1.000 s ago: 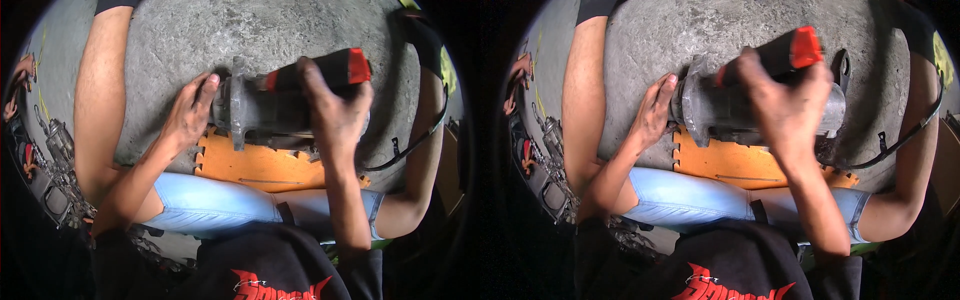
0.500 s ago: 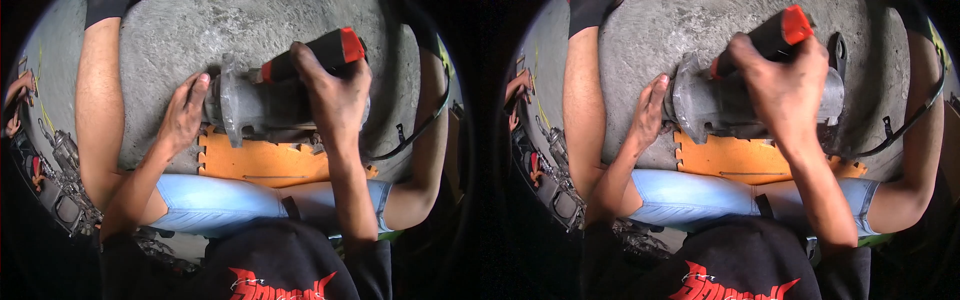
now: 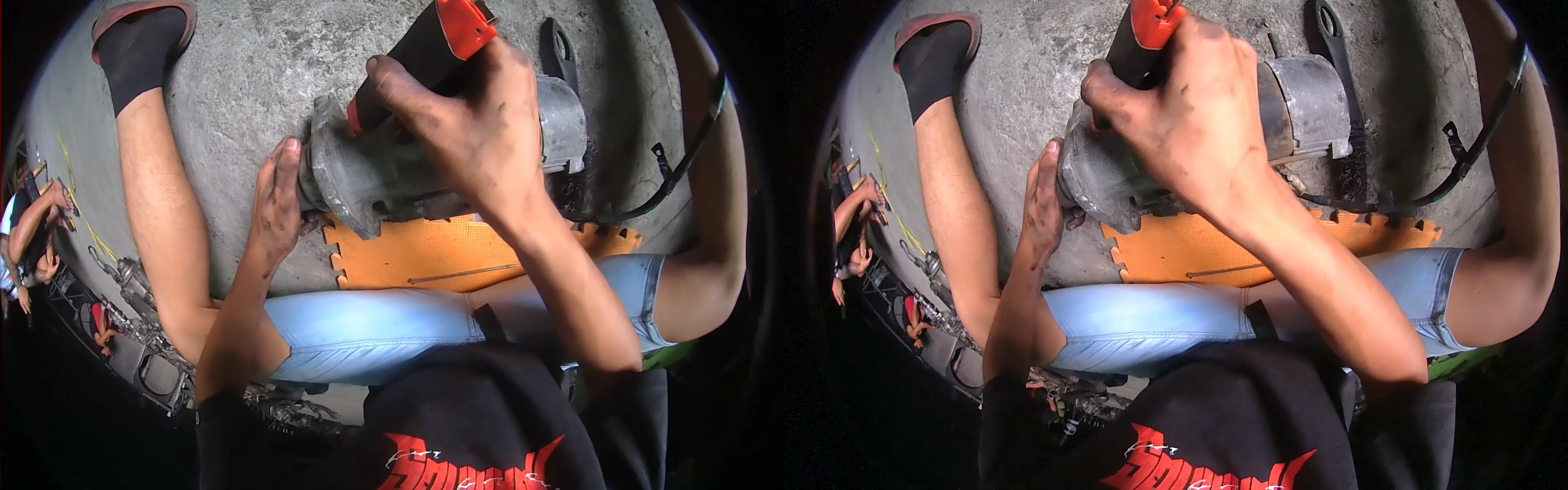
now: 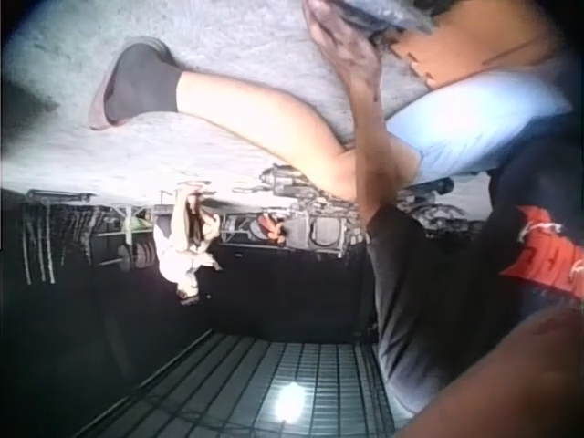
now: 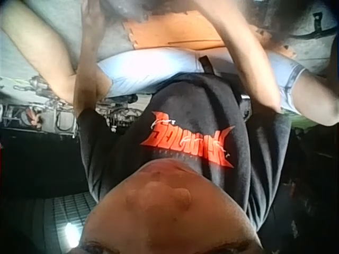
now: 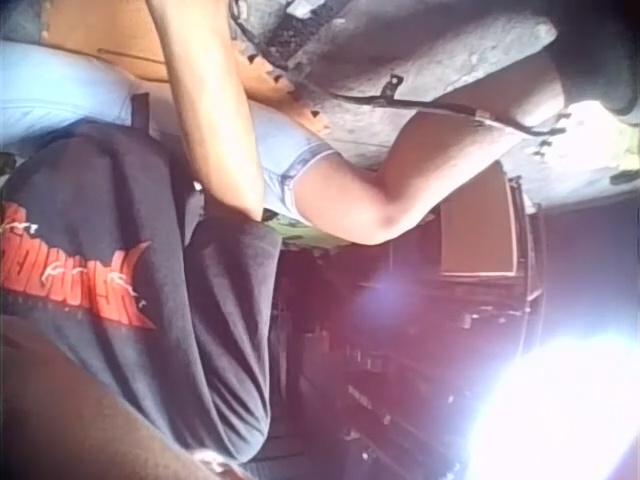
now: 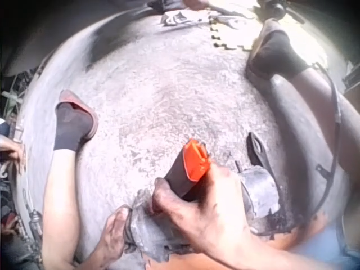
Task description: Repairing or cleaning a car starter motor on the floor using tools.
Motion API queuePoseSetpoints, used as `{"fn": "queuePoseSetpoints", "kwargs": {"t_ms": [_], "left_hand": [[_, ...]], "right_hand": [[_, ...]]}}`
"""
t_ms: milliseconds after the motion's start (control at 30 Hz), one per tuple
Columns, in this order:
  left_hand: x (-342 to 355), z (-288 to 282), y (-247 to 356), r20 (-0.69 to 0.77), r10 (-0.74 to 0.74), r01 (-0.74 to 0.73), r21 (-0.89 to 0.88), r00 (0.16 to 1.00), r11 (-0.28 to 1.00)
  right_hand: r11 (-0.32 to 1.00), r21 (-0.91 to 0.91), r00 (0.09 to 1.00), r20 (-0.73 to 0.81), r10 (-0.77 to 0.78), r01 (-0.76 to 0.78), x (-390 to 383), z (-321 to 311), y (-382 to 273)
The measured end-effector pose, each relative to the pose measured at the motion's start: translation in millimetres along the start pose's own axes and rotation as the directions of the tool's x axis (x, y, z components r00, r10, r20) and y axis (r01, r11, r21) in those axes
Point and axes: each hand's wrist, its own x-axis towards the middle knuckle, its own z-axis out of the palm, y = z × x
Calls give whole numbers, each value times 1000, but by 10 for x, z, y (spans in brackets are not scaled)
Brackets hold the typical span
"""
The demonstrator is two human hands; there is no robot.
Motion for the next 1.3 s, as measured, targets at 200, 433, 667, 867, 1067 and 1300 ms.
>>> {"fn": "queuePoseSetpoints", "kwargs": {"t_ms": [200, 433, 667, 867, 1067, 1300], "left_hand": [[41, 50, -14, 24, 77, -77, 13, 997, 997], [-20, 41, 41, 13, 31, -30, -67, 999, 997], [37, -49, -50, 77, 88, -87, -20, 993, 996], [35, 23, 1, 71, 125, -124, -22, 990, 992], [81, -99, -250, -34, 205, -198, 143, 978, 970], [112, 5, -169, -4, 318, -317, 53, 948, 947]], "right_hand": [[922, -359, 975, -100, -196, 149, 55, 35, 464], [956, -239, 975, -100, -199, 171, -69, 106, 432], [879, -260, 886, -134, -443, 400, -166, 207, 481], [777, -389, 804, -134, -579, 495, -125, 216, 591], [944, -288, 964, 251, -87, 160, -83, -233, 461], [752, -163, 744, 380, -549, 638, 141, -294, 292]]}}
